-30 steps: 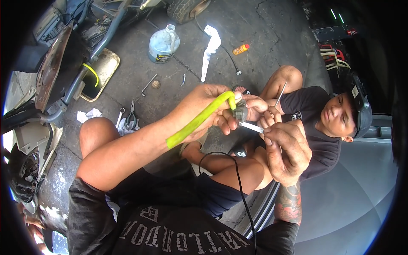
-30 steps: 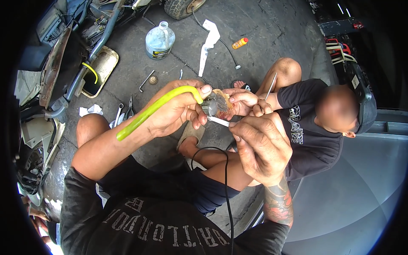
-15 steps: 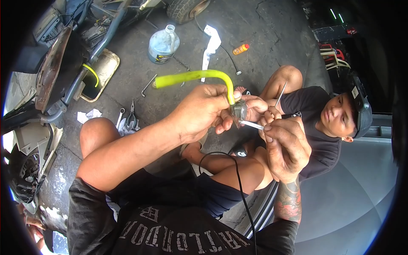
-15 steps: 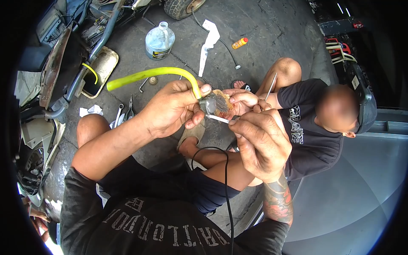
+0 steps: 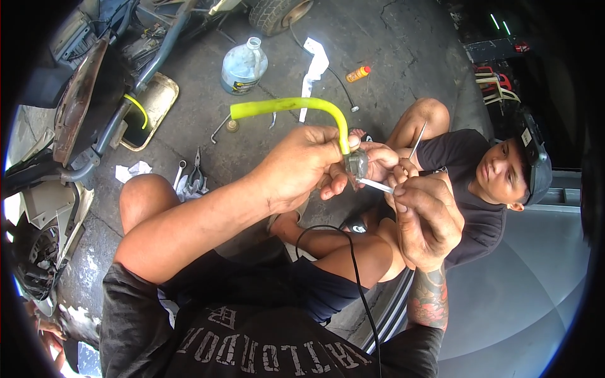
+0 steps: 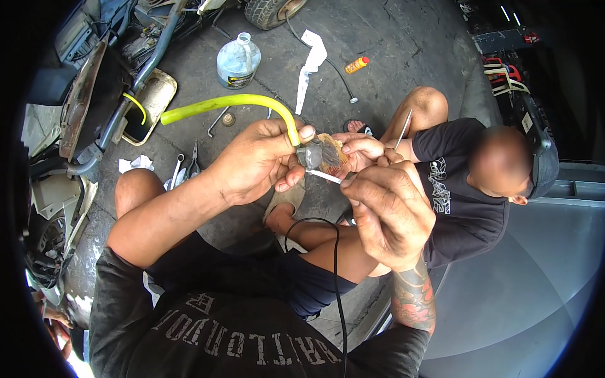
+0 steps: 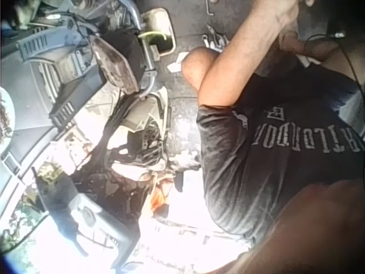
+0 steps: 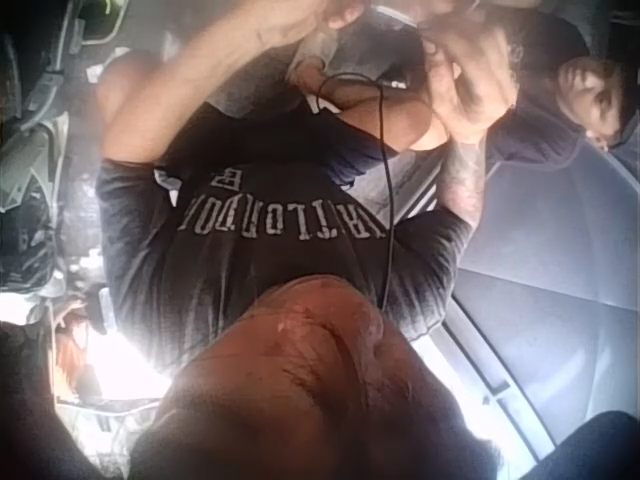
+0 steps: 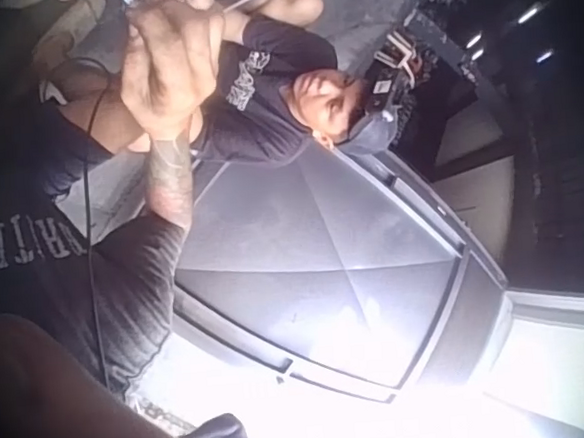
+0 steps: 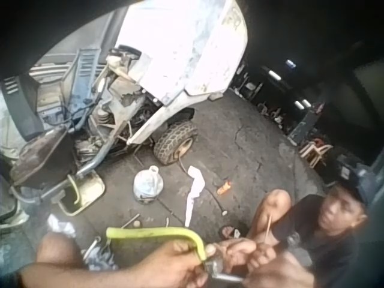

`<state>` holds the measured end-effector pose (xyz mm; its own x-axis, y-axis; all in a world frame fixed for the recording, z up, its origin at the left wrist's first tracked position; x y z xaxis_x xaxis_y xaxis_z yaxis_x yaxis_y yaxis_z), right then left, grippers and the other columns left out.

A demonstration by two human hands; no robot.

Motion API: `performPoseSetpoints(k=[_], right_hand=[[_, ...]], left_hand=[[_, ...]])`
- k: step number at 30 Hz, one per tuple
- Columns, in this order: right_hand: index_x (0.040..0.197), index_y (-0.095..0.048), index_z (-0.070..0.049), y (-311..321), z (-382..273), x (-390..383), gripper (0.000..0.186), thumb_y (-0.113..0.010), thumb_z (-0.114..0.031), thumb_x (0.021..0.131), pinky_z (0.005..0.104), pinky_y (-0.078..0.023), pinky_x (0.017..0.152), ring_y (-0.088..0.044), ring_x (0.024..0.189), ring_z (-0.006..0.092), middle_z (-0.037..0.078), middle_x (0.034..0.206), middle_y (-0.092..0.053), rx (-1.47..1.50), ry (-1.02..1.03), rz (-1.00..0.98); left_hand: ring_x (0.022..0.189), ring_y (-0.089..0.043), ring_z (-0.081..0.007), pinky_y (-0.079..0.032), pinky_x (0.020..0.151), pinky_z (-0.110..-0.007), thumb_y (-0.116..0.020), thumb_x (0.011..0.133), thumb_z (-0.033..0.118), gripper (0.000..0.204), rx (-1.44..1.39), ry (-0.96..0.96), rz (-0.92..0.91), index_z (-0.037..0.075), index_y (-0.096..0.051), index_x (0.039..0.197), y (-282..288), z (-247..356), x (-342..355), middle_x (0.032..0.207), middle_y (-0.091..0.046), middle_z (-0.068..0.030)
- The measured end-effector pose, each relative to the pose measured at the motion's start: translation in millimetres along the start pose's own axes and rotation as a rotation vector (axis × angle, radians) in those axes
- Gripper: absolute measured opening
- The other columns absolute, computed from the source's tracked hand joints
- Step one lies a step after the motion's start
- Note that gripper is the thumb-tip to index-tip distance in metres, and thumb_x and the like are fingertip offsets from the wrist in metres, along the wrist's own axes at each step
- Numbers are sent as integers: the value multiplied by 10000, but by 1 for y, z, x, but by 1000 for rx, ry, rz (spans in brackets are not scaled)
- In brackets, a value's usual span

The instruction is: Cleaning and repairing a small engine carburetor part using various tools.

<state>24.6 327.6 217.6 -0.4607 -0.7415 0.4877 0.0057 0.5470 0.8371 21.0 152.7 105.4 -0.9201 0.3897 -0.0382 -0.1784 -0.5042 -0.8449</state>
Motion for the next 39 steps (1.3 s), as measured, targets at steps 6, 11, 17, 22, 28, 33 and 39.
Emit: performPoseSetpoints(k=[6, 11, 17, 22, 28, 33, 39], right_hand=[[859, -631, 16, 2, -3, 3, 102, -638, 50, 764, 311, -426, 653, -555, 723, 207, 124, 821, -624, 5, 70, -32], [860, -629, 17, 0, 1, 5, 102, -632, 53, 765, 309, -433, 662, -560, 725, 210, 125, 821, -625, -25, 53, 2], [884, -657, 1, 1, -3, 1, 176, -675, 53, 717, 354, -470, 747, -568, 739, 219, 94, 806, -627, 1, -12, 1], [863, -664, 3, 1, -2, 2, 154, -674, 30, 711, 353, -468, 743, -566, 739, 218, 95, 805, -621, 11, 4, -6], [855, -633, 13, 1, 0, 3, 94, -654, 38, 767, 309, -440, 664, -556, 726, 207, 112, 812, -619, -12, 46, -22], [853, -638, 15, 4, -2, 2, 106, -664, 38, 753, 305, -439, 657, -554, 722, 208, 111, 814, -619, 12, 72, -50], [858, -645, 14, 2, 2, 6, 126, -672, 39, 738, 309, -444, 653, -551, 716, 209, 113, 813, -619, -32, 98, -37]], left_hand=[[508, -530, -95, -376, 398, -201, -590, 929, 314, 290, 8, -1, -3, 27, -551, 946, -1, 0, -1, 743, -589, -50], [507, -529, -96, -377, 396, -204, -590, 928, 316, 288, 12, 9, 12, 31, -554, 938, 0, 0, 0, 745, -591, -50], [510, -533, -98, -379, 393, -204, -589, 929, 315, 285, 5, 7, -5, 32, -557, 948, 1, 0, -1, 750, -595, -54], [506, -535, -95, -382, 391, -204, -585, 930, 320, 289, 9, 23, 11, 33, -562, 960, 1, -1, 0, 745, -594, -51], [497, -533, -93, -384, 386, -208, -582, 932, 318, 291, 26, 21, 0, 30, -564, 967, 2, -1, 0, 745, -594, -51], [499, -540, -99, -387, 383, -209, -580, 933, 315, 288, 27, 23, -31, 29, -564, 968, 2, 0, 0, 732, -591, -58], [484, -549, -110, -399, 375, -220, -581, 933, 298, 264, -10, 35, -40, 37, -565, 972, 4, -3, 0, 734, -600, -76]])
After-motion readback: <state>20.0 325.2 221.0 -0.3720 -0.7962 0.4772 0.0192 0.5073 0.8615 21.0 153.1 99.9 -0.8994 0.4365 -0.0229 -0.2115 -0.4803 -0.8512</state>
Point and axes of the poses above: each hand's wrist, its own x-axis towards the middle knuckle, its own y-axis out of the back of the hand, z = x × y, the point moved 1 cm from there along x, towards the middle knuckle
